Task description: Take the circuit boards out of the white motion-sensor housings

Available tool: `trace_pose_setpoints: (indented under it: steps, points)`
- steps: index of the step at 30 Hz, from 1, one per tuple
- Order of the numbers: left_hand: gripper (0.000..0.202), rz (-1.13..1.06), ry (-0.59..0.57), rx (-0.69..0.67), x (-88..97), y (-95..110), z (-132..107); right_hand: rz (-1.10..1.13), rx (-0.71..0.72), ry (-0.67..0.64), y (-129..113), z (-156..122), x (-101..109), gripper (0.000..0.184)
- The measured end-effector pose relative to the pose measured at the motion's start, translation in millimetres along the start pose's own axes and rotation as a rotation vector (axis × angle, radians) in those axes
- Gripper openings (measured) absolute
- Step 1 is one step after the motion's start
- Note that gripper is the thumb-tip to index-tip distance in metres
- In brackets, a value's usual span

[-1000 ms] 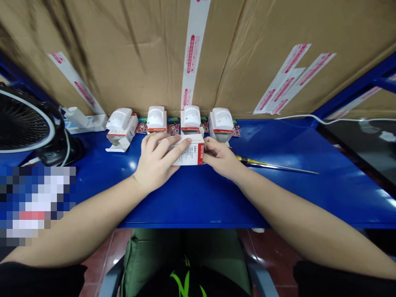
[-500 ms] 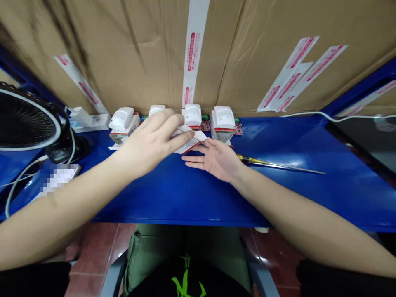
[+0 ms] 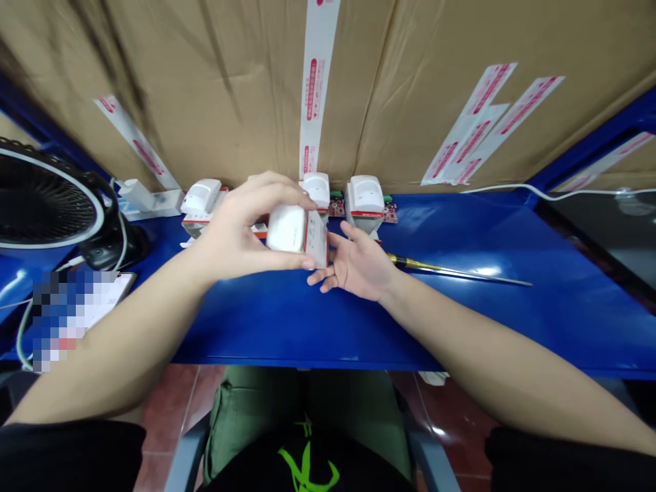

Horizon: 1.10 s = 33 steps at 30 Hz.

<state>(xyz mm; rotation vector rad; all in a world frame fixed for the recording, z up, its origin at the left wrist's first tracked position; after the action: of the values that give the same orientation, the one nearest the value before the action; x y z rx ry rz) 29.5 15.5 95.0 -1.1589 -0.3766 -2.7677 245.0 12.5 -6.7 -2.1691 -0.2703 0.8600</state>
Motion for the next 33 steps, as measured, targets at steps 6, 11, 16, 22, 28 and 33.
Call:
trace_pose_setpoints:
  steps: [6,11,16,22,28,33]
  points:
    - [0.063,-0.081,0.199,0.111,-13.3,-17.1,-23.0,0.042,-0.008,0.013,-0.6,3.7,5.1,0.039]
    - [0.07,-0.132,0.272,0.145,-15.9,-30.7,-39.3,0.066,0.022,0.053,-0.7,5.9,11.2,0.027]
    - [0.065,-0.196,0.286,0.16,-13.6,-38.8,-50.8,0.08,0.063,0.093,0.7,7.4,12.3,0.02]
    - [0.071,-0.19,0.294,0.196,-18.6,-45.0,-56.5,0.023,0.016,0.085,2.1,9.8,14.9,0.02]
    - [0.07,-0.211,0.334,0.233,-33.5,-49.3,-59.6,0.037,0.015,0.044,-1.3,9.8,19.7,0.022]
    - [0.064,-0.23,0.355,0.222,-36.6,-50.3,-61.4,-0.032,0.059,0.135,-2.9,9.9,21.7,0.016]
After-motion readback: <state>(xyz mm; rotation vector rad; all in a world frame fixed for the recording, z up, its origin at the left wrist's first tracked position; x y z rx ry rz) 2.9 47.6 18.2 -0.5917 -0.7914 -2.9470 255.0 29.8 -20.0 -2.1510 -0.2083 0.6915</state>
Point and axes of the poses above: each hand's wrist, its own z-axis towards the middle knuckle, its own x-axis out of the back of the hand, y = z × x, the point moved 2 cm from there along z, towards the middle knuckle, and after that the axes turned 15 degrees about -x, right-handed, at the moved point
